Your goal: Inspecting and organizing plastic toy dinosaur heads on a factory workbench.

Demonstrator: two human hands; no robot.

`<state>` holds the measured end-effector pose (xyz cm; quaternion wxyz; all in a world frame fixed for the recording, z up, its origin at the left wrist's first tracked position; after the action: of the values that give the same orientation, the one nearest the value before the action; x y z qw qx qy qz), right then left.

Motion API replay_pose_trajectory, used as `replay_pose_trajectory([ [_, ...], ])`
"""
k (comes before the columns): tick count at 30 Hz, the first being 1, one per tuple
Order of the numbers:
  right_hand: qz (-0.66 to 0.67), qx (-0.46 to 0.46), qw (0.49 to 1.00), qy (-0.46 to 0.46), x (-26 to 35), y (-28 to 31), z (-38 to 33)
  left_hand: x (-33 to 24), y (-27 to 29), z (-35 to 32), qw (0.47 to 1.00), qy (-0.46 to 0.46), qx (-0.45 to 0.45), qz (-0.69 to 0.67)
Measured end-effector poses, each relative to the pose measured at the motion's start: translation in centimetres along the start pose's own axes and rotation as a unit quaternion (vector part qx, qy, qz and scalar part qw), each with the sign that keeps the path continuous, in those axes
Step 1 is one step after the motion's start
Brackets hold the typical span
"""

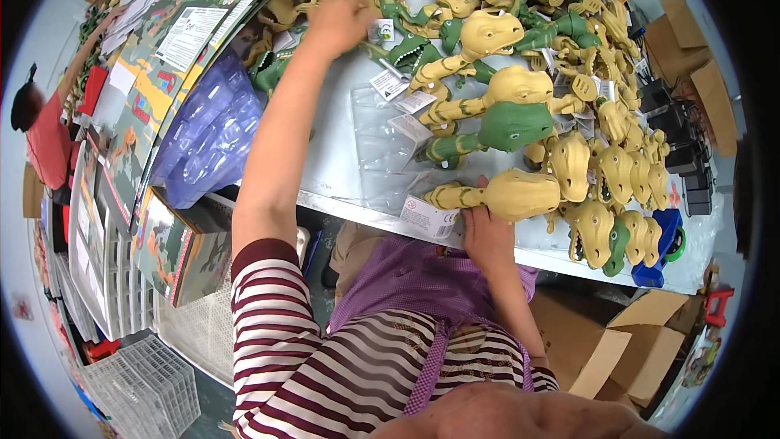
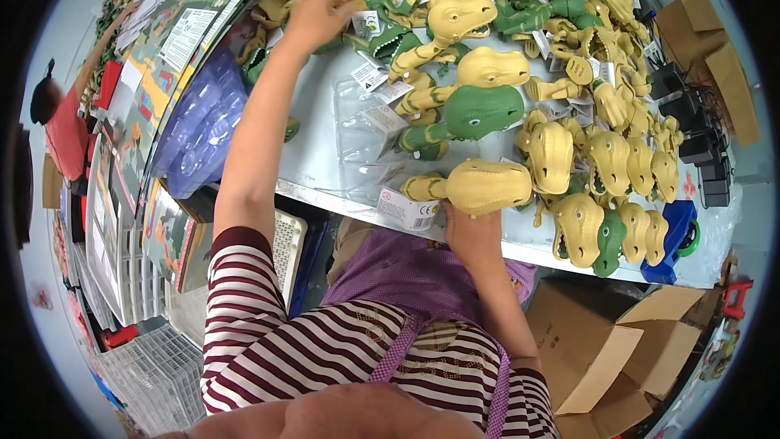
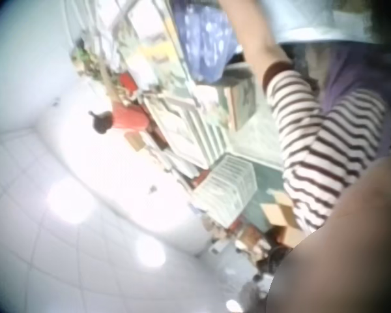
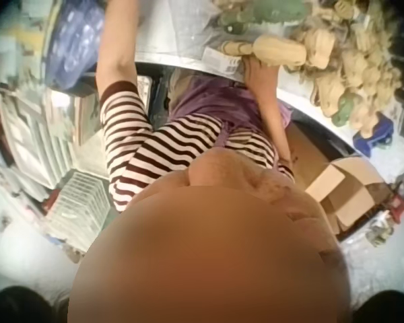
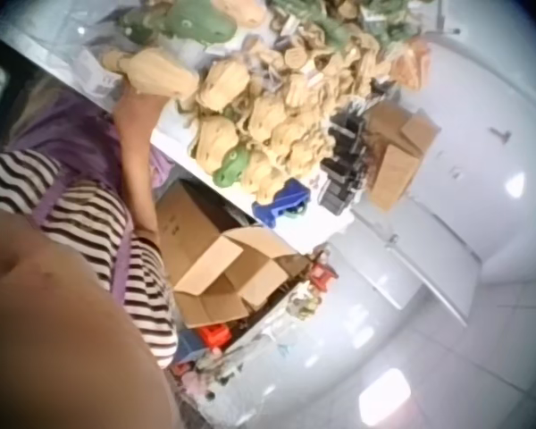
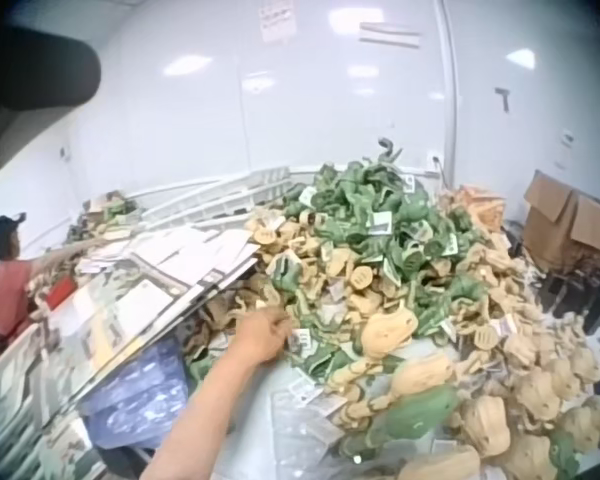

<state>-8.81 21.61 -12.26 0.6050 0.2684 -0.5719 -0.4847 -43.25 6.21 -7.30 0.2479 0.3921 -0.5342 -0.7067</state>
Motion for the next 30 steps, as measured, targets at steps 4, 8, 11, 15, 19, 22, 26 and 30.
replay_pose_trajectory([
  [4,0.014,0.027,0.999,-0.018,0.0,-0.1,0.0,4.1,2.0,0.0,0.978,0.033,-0.176,0.103],
  [8,0.0,0.023,1.0,-0.021,0.3,0.1,0.3,5.6,0.9,0.4,0.987,0.081,-0.098,0.097],
  [11,-0.002,0.022,0.999,-0.029,0.1,0.1,0.3,5.2,1.0,0.8,0.983,0.108,-0.075,0.126],
  [15,0.009,0.041,0.998,-0.036,0.1,-0.2,0.2,5.4,1.2,0.0,0.978,0.153,-0.061,0.125],
  [19,0.006,0.03,0.999,-0.025,0.4,0.0,0.6,3.4,2.2,0.1,0.976,0.065,-0.166,0.127],
  [22,0.002,0.013,1.0,-0.007,0.3,0.0,0.3,-4.1,6.6,-4.2,0.857,-0.278,-0.433,0.03],
  [26,0.003,0.022,1.0,-0.006,0.3,0.2,0.2,-5.9,4.8,-6.9,0.949,-0.215,-0.205,0.104],
  [30,0.014,-0.008,1.0,0.009,0.4,0.3,0.1,-6.3,5.3,-11.4,0.953,-0.239,-0.177,0.058],
])
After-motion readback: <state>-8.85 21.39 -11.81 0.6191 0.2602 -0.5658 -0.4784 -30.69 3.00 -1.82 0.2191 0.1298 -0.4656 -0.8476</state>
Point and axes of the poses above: each hand's wrist, its own z-axis towards the middle knuckle, its own y-axis out of the back of the hand, x = y × z, the point moved 6 cm from there along z, towards the middle knuckle, and after that the axes turned 11 degrees about -y, right-handed, at the moved point
